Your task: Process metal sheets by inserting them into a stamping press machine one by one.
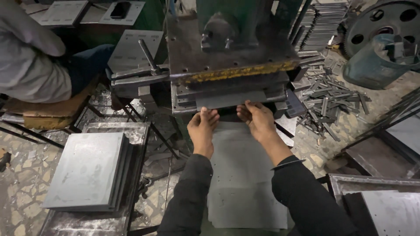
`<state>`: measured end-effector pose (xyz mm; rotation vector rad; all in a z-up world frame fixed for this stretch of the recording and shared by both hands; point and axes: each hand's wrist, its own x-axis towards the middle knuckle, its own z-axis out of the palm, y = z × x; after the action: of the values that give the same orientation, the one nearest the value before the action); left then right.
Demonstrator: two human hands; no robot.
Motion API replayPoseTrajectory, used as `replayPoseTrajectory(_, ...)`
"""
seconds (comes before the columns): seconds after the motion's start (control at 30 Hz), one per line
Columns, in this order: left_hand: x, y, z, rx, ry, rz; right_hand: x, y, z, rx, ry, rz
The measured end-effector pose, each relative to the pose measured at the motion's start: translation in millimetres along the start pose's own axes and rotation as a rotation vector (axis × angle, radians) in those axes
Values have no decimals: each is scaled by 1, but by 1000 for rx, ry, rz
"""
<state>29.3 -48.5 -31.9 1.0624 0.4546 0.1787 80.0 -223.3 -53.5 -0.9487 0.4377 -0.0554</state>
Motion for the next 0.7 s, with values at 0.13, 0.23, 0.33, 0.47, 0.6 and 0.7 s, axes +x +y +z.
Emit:
replayPoseTrajectory(0.13,7,-3,-2,39,0,-26,2,3,0,-20,-5,3)
replayPoseTrajectory(0.23,2,-6,-5,55,26,-77,-3,9,4,-15,17,-8)
replayPoseTrajectory(0.33,-11,-3,-9,92,-33,-95,-1,16,20,71,45,26)
replayPoseTrajectory(0.47,-32,12,-27,297,-4,238,19,23,21,145,39,130)
replayPoseTrajectory(0.6,-18,66,-87,585,216,791,-52,9,-10,60,-112,77)
replayPoseTrajectory(0.7,31,103,-200,662,276,902,-157,-6,-71,-493,-450,-186)
